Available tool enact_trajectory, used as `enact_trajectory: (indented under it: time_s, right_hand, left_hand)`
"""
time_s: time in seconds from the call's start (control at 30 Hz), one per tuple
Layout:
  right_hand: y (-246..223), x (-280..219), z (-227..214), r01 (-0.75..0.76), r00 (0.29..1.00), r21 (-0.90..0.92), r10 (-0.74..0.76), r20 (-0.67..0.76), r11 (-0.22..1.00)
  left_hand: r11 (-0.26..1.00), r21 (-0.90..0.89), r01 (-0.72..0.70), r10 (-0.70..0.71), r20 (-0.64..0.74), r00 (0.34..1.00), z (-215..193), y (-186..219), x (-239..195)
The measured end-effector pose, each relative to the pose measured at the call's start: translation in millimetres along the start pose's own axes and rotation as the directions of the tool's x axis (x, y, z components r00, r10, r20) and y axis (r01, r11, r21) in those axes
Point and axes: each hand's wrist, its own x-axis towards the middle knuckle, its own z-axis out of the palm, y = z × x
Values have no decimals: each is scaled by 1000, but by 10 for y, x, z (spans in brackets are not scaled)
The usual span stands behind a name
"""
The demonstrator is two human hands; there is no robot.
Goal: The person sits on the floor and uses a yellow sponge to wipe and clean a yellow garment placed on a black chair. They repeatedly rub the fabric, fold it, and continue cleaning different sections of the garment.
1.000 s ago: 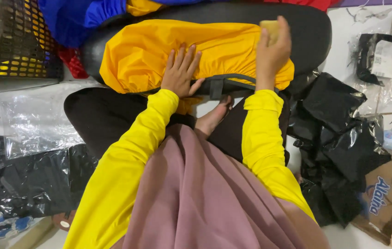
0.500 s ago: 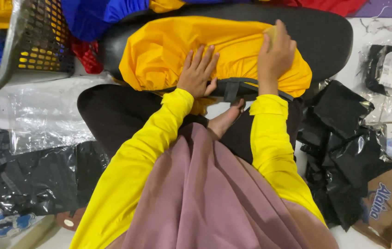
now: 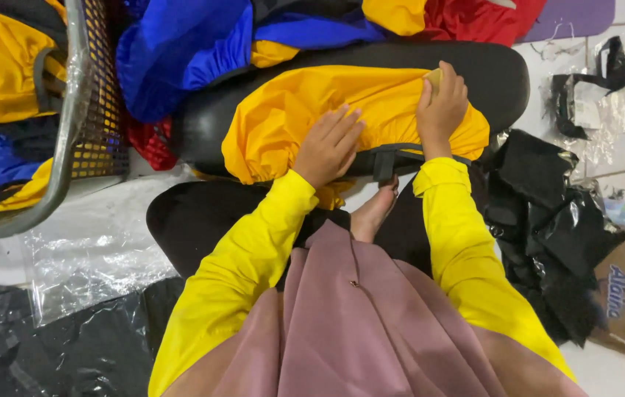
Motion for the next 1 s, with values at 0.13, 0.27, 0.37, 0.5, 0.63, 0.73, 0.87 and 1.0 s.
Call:
enact_trajectory:
  time_s: [0.13, 0.27, 0.37, 0.5, 0.63, 0.73, 0.87, 1.0]
  right_hand:
    - [-259, 27, -98, -101, 991, 54, 96, 92, 993]
    - [-1163, -174, -188, -96, 990, 539, 138, -38, 837]
    - [-1752, -518, 11, 107, 969, 544, -211, 131, 832]
    - [-1747, -679, 219, 431, 865, 242, -474, 162, 869]
    - [-768, -452, 320, 208, 968, 29, -210, 135, 978]
    - [-484, -279, 211, 0, 1000, 73, 0, -3, 997]
    - [-1364, -399, -56, -74, 994, 425, 101, -42, 902]
    - [-2260, -947, 135, 317, 846, 479, -472, 248, 819]
  left_hand:
    - [979, 137, 153, -177, 187, 966, -507, -313, 189]
    - [882, 239, 406, -471, 450, 759, -669, -705, -84]
    - [848, 206, 489, -523, 473, 709, -668, -813, -222]
    - [843, 200, 500, -530, 468, 707, -749, -843, -263]
    - [818, 253, 516, -572, 445, 689, -697, -876, -358]
    - [809, 337, 481, -587, 421, 692, -680, -886, -323]
    - [757, 412, 508, -651, 408, 639, -727, -858, -315]
    - [749, 392, 534, -662, 396, 637, -749, -914, -368]
